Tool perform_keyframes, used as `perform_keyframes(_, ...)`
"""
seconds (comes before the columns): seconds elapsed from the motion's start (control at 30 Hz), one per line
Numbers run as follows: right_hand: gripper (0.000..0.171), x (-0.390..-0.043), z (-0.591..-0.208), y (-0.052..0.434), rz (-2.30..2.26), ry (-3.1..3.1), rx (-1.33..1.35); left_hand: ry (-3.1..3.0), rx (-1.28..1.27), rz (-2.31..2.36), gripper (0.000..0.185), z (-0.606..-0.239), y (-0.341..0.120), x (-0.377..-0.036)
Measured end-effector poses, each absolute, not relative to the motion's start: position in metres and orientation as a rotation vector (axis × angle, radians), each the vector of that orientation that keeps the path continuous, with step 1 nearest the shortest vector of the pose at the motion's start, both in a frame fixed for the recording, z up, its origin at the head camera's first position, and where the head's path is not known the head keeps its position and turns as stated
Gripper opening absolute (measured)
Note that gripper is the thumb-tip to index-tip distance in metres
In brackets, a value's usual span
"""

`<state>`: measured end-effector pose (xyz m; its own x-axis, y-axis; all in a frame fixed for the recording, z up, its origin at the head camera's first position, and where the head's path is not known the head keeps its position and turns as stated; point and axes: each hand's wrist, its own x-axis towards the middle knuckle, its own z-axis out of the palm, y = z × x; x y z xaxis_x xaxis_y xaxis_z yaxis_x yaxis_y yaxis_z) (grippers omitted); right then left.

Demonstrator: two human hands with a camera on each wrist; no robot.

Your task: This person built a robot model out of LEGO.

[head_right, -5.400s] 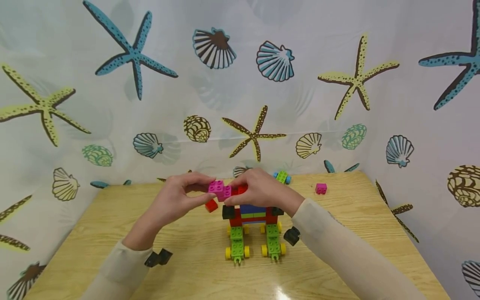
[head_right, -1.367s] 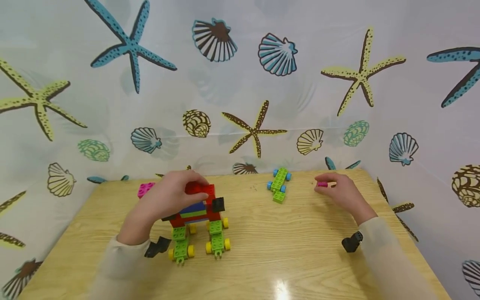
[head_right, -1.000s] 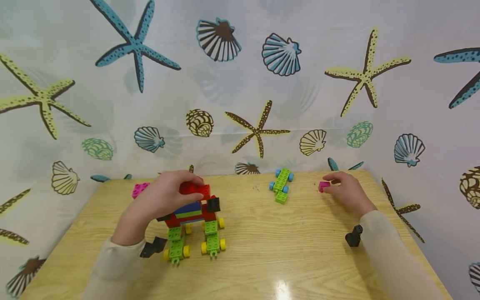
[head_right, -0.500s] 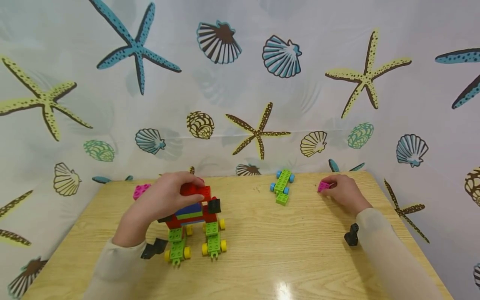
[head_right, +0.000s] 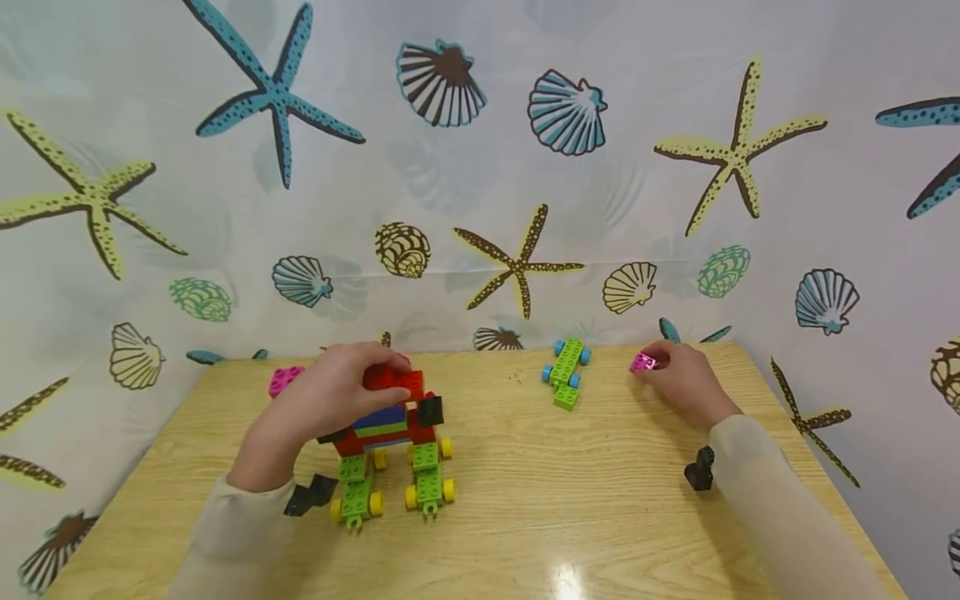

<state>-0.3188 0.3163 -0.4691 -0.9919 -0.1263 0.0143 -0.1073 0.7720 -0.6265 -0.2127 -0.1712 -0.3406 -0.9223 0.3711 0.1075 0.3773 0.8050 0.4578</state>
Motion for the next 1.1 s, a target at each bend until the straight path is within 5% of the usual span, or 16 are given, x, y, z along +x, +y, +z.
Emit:
perform_keyframes(0.7,0.038,-0.266,-0.369,0.132,-1.344,2.628,-0.911,-2.990,-0.599,-0.745,0.027,-0.340,-0.169,-0.213)
perform_keyframes(1.1,0.031,-0.258,-0.362,0.076,-1.334,2.508,-1.080,-2.995,-0.588,-0.744,0.028,-0.340,-0.171,-0.215)
